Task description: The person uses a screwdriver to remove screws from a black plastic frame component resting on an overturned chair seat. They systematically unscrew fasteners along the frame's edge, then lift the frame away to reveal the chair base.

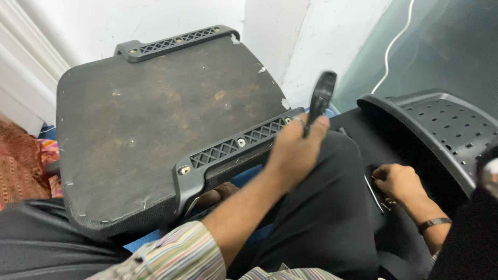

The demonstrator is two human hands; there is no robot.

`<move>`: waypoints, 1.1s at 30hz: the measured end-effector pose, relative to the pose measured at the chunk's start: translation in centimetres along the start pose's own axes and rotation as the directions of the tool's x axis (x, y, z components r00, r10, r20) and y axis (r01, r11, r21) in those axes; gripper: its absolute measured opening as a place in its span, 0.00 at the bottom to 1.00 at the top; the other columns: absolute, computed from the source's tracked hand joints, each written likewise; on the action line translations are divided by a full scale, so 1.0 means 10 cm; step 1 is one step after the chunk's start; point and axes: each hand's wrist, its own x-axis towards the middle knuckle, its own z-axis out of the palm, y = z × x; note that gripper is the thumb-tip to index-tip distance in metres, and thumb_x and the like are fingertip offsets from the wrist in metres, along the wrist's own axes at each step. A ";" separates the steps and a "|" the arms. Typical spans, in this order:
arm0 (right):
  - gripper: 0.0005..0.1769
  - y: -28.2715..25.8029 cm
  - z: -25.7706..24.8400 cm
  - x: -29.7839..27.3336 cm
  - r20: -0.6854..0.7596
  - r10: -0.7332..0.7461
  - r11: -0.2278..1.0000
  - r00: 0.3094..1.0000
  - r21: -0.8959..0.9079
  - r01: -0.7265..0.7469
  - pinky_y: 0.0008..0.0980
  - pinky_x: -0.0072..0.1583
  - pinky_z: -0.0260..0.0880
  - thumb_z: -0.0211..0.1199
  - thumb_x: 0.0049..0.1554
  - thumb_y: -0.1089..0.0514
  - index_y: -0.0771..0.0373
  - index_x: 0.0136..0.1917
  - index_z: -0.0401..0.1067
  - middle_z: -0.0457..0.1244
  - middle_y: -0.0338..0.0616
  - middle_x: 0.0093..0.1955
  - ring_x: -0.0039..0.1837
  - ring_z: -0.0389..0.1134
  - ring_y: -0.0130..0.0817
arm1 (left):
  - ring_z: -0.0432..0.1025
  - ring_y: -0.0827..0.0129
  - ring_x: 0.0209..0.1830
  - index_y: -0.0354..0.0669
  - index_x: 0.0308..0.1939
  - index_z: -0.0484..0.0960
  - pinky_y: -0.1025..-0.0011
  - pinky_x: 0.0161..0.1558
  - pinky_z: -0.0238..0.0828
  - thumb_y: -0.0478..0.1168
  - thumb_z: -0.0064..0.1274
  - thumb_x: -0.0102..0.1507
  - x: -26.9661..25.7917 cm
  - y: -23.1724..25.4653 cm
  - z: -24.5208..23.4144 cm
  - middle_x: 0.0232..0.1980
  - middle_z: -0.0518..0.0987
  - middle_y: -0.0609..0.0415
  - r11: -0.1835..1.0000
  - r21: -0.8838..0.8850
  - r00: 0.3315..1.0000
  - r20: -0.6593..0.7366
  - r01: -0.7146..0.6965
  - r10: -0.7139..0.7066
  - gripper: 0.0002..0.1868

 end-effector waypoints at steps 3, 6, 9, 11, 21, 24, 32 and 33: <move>0.18 -0.06 -0.08 -0.06 -0.023 0.063 0.997 0.998 -0.046 -0.064 0.39 0.59 0.76 0.68 0.54 0.55 0.48 0.58 0.82 0.74 0.43 0.53 0.54 0.77 0.40 | 0.68 0.70 0.23 0.37 0.38 0.80 0.67 0.24 0.63 0.46 0.53 0.65 0.27 0.02 -0.36 0.27 0.75 0.53 0.889 -0.085 0.891 -0.031 0.450 -0.453 0.13; 0.17 -0.20 -0.17 -0.08 -0.049 0.120 0.991 0.992 -0.050 -0.122 0.40 0.60 0.76 0.68 0.56 0.52 0.47 0.59 0.82 0.74 0.46 0.51 0.53 0.76 0.43 | 0.60 0.69 0.20 0.40 0.40 0.76 0.65 0.20 0.53 0.45 0.52 0.65 0.36 0.06 -0.87 0.28 0.70 0.57 0.847 -0.209 0.863 -0.025 0.490 -0.505 0.11; 0.15 -0.34 -0.32 -0.09 -0.180 0.019 1.000 0.984 0.019 -0.016 0.40 0.58 0.75 0.67 0.58 0.50 0.48 0.58 0.83 0.74 0.47 0.51 0.52 0.75 0.43 | 0.63 0.66 0.24 0.37 0.40 0.77 0.61 0.27 0.59 0.45 0.51 0.65 0.35 0.13 -1.21 0.29 0.71 0.56 0.885 -0.027 0.879 -0.097 0.466 -0.466 0.13; 0.15 -0.51 -0.49 -0.05 -0.281 -0.088 0.989 0.956 0.092 0.119 0.37 0.57 0.76 0.67 0.60 0.48 0.51 0.59 0.82 0.74 0.46 0.50 0.49 0.77 0.38 | 0.71 0.63 0.31 0.37 0.42 0.81 0.58 0.36 0.68 0.46 0.52 0.64 0.32 0.18 -1.37 0.31 0.75 0.51 0.855 0.244 0.888 -0.169 0.458 -0.427 0.14; 0.14 -1.99 -1.13 -0.05 -0.242 -0.402 0.657 0.883 0.596 0.462 0.26 0.53 0.74 0.67 0.57 0.64 0.66 0.57 0.79 0.73 0.44 0.48 0.49 0.74 0.27 | 0.78 0.48 0.51 0.48 0.52 0.83 0.55 0.55 0.73 0.46 0.61 0.60 -0.02 0.25 -1.43 0.45 0.85 0.42 0.662 0.653 0.927 -0.311 0.369 -0.210 0.18; 0.12 -2.29 -1.14 -0.07 -0.215 -0.483 0.671 0.849 0.532 0.516 0.26 0.53 0.74 0.68 0.55 0.65 0.67 0.54 0.78 0.73 0.43 0.46 0.49 0.74 0.26 | 0.78 0.48 0.50 0.49 0.52 0.82 0.54 0.53 0.74 0.46 0.64 0.58 0.04 0.17 -1.24 0.45 0.85 0.43 0.675 0.662 0.945 -0.247 0.326 -0.214 0.20; 0.07 -2.56 -1.06 -0.04 -0.176 -0.579 0.742 0.796 0.292 0.604 0.27 0.47 0.73 0.72 0.53 0.62 0.62 0.47 0.78 0.73 0.39 0.40 0.42 0.73 0.26 | 0.77 0.50 0.53 0.45 0.59 0.78 0.57 0.55 0.74 0.44 0.70 0.53 0.20 -0.02 -1.02 0.48 0.83 0.42 0.715 0.655 0.947 -0.004 0.244 -0.320 0.31; 0.08 -2.57 -1.05 -0.04 -0.192 -0.590 0.736 0.784 0.271 0.621 0.27 0.47 0.73 0.72 0.53 0.62 0.62 0.47 0.78 0.73 0.38 0.40 0.42 0.73 0.25 | 0.78 0.51 0.53 0.45 0.59 0.77 0.57 0.55 0.75 0.44 0.71 0.52 0.19 -0.02 -1.03 0.48 0.84 0.43 0.712 0.655 0.942 0.000 0.253 -0.335 0.33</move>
